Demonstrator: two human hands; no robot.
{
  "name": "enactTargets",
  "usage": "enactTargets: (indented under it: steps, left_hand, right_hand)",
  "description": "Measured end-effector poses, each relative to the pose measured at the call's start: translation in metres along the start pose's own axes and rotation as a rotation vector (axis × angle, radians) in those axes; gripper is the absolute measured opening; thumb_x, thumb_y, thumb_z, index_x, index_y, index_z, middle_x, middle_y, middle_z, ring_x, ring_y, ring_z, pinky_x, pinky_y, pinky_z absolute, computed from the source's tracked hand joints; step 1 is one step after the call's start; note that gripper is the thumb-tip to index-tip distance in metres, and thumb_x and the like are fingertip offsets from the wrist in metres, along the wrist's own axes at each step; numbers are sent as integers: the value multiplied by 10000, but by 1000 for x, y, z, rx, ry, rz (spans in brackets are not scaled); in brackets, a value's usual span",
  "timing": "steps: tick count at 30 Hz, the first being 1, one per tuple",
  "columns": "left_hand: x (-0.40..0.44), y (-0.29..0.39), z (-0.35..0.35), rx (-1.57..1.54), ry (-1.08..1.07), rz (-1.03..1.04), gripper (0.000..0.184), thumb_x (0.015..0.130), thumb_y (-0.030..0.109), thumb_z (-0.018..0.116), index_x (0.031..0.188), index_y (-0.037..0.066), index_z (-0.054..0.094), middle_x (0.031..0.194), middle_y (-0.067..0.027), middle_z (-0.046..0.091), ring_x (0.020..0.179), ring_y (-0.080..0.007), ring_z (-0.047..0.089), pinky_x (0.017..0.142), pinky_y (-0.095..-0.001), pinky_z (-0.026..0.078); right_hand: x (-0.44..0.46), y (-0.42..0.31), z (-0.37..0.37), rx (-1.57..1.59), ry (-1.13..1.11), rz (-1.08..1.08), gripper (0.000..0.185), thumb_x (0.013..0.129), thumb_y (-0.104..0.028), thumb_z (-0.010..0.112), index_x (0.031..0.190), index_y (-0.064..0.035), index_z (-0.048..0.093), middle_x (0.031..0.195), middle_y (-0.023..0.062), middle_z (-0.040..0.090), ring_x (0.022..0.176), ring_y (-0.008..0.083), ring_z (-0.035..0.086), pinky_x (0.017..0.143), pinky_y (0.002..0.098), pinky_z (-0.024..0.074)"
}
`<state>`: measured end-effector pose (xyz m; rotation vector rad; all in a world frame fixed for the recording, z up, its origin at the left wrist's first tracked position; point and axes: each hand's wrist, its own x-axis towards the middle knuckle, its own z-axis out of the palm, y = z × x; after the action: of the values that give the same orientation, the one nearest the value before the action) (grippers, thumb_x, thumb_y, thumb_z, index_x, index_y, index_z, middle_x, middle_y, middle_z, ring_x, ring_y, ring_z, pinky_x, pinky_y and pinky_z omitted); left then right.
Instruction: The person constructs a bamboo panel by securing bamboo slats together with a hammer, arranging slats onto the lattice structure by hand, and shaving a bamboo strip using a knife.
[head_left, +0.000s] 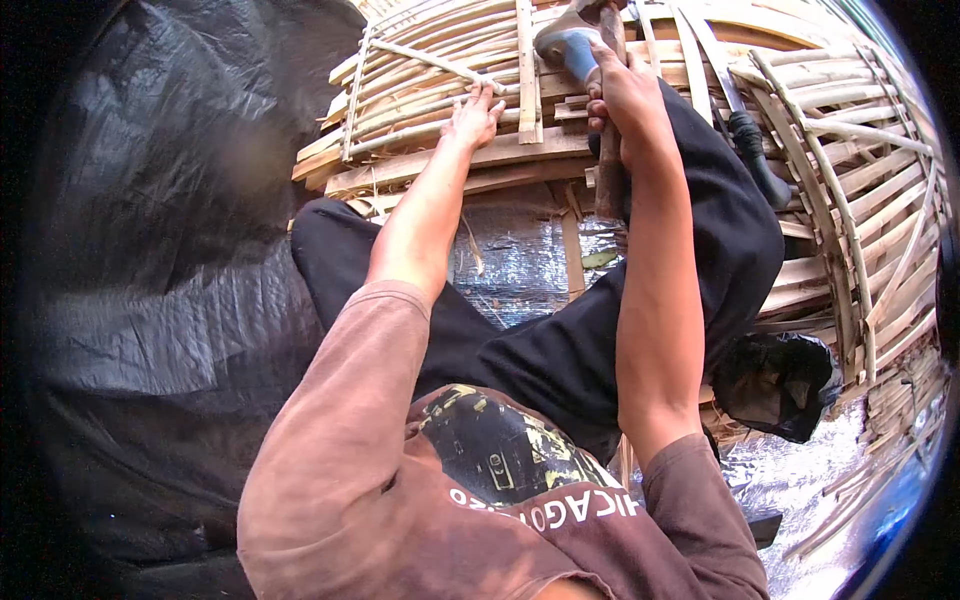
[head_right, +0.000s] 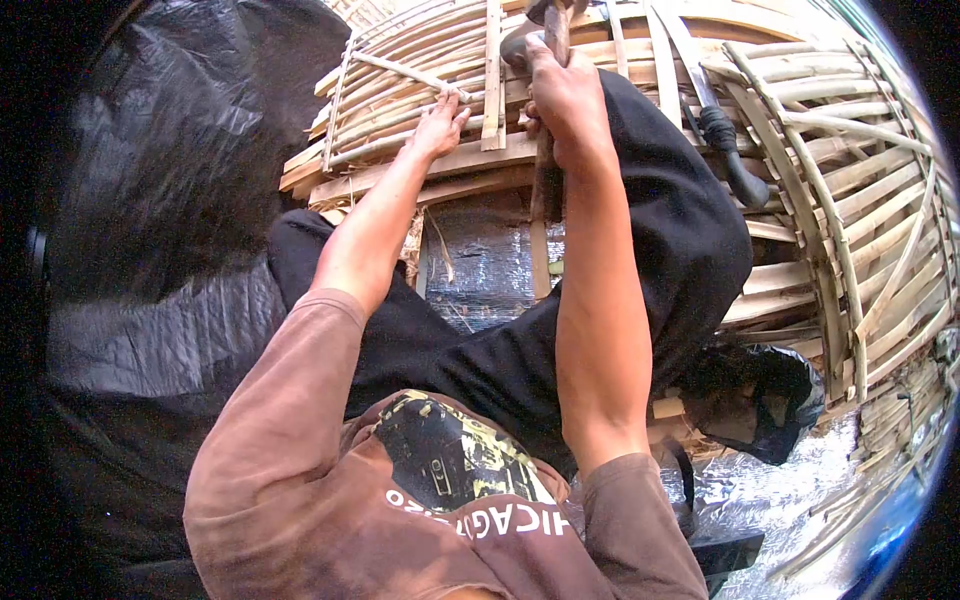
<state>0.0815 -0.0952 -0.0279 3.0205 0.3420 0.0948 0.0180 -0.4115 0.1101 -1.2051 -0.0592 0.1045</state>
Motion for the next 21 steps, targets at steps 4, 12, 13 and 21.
enactTargets:
  steps: [4,12,13,21]
  left_hand:
    - [-4,3,8,-36,50,5,591,1015,536,301,1555,332,173,1642,79,41,1479,-400,142,1102,-675,268]
    - [-43,45,-28,-146,17,-152,520,1023,432,364,1526,344,268,1634,39,142,1478,-391,162,1086,-690,268]
    - [-44,47,-29,-149,17,-159,515,1023,426,369,1522,338,278,1633,29,148,1477,-394,164,1086,-690,268]
    - [-46,44,-31,-161,-25,-108,543,1015,456,359,1530,312,264,1638,-2,125,1465,-444,153,1082,-719,251]
  right_hand:
    - [-7,-4,-3,4,-61,60,344,936,-322,628,983,-4,504,663,8,495,480,91,475,409,263,403]
    - [-5,14,-12,-69,-29,139,244,946,-308,619,953,-83,526,642,-39,431,447,52,396,401,227,365]
    - [-4,13,-16,-116,-54,155,253,958,-315,605,1027,-94,502,645,-36,437,451,50,401,396,218,357]
    - [-3,14,-9,-163,-54,173,256,960,-317,598,1044,-99,492,663,-28,448,465,44,408,398,214,363]
